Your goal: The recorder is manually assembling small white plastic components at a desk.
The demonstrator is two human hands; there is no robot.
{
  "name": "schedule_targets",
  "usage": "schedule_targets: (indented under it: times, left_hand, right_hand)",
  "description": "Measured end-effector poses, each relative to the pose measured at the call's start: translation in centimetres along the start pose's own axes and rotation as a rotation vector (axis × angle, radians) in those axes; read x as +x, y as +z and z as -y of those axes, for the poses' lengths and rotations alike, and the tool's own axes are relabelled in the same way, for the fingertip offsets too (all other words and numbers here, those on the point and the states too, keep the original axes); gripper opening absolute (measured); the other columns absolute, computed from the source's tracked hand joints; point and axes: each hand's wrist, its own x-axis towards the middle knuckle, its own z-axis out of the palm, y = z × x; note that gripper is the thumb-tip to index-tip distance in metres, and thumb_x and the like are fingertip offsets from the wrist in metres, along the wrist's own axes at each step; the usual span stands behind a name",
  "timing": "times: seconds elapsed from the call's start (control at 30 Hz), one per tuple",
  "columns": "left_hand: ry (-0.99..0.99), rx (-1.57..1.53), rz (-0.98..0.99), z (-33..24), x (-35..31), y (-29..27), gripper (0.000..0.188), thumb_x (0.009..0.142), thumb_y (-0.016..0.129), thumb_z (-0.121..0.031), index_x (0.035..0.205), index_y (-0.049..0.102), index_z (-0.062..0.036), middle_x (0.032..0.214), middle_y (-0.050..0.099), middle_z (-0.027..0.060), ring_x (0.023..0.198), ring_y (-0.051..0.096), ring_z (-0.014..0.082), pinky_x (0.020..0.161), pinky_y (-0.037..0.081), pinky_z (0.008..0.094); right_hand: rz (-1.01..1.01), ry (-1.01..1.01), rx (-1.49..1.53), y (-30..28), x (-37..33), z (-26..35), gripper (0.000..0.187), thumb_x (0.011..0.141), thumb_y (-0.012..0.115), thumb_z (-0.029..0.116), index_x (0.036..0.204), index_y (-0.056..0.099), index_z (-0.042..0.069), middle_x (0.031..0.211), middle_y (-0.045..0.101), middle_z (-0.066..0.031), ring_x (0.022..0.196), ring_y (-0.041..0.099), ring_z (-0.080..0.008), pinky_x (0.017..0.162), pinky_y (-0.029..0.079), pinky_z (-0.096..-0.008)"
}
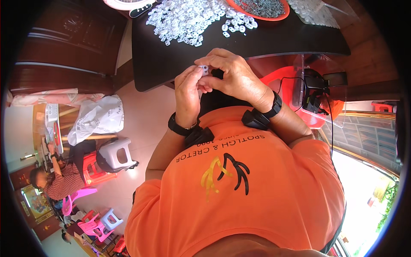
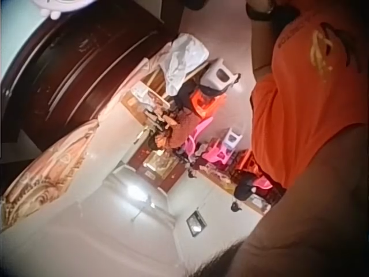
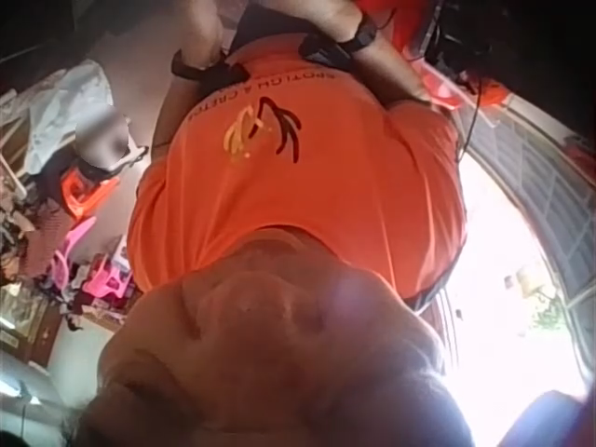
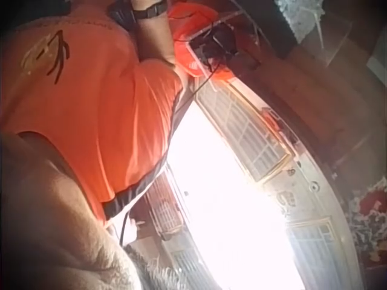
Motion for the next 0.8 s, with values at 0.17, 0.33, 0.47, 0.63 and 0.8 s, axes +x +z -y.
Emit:
schedule_targets:
  times: [0.17, 0.33, 0.47, 0.63, 0.8]
  left_hand:
    - [0.047, -0.048, 0.061, 0.46, 0.05, -0.39, 0.032, 0.093, 0.044, -0.025, 0.087, 0.060, 0.0017, 0.069, 0.063, 0.0076, 0.059, 0.056, 0.0124, 0.057, 0.042, 0.0242]
    - [0.034, -0.055, 0.024, 0.16, -0.08, 0.04, 0.034, 0.095, 0.038, -0.026, 0.085, 0.056, 0.0022, 0.071, 0.063, 0.0132, 0.061, 0.055, 0.0166, 0.061, 0.039, 0.0267]
    - [0.076, -0.080, 0.045, 0.18, -0.39, -0.10, 0.032, 0.093, 0.044, -0.024, 0.088, 0.060, 0.0030, 0.069, 0.059, 0.0064, 0.059, 0.055, 0.0121, 0.056, 0.041, 0.0232]
    - [0.091, -0.010, 0.005, 0.05, -0.65, -0.10, 0.032, 0.093, 0.045, -0.024, 0.084, 0.061, 0.0030, 0.064, 0.057, 0.0058, 0.054, 0.052, 0.0115, 0.053, 0.040, 0.0231]
    - [0.109, 0.002, 0.001, 0.19, -0.62, -0.03, 0.032, 0.092, 0.046, -0.024, 0.080, 0.061, 0.0021, 0.060, 0.056, 0.0048, 0.051, 0.049, 0.0109, 0.050, 0.039, 0.0229]
  right_hand:
    - [-0.063, -0.134, -0.183, 0.35, -0.13, -0.10, 0.034, 0.072, 0.075, 0.011, 0.103, 0.065, 0.001, 0.084, 0.065, -0.0115, 0.074, 0.065, -0.0265, 0.064, 0.053, -0.0329]
    - [-0.059, -0.176, -0.176, 0.44, -0.14, -0.26, 0.033, 0.074, 0.074, 0.013, 0.103, 0.064, 0.001, 0.082, 0.066, -0.0119, 0.075, 0.065, -0.0276, 0.064, 0.053, -0.0332]
    - [-0.042, -0.179, -0.122, 0.37, -0.37, -0.06, 0.030, 0.075, 0.073, 0.013, 0.101, 0.064, 0.002, 0.080, 0.066, -0.0112, 0.073, 0.065, -0.0277, 0.063, 0.053, -0.0333]
    - [-0.042, -0.196, -0.108, 0.39, -0.41, -0.20, 0.026, 0.077, 0.072, 0.012, 0.099, 0.063, 0.003, 0.078, 0.065, -0.0101, 0.070, 0.065, -0.0270, 0.060, 0.052, -0.0326]
    - [-0.028, -0.200, -0.084, 0.31, -0.43, -0.27, 0.023, 0.079, 0.070, 0.010, 0.099, 0.063, 0.003, 0.075, 0.065, -0.0093, 0.067, 0.065, -0.0270, 0.058, 0.052, -0.0322]
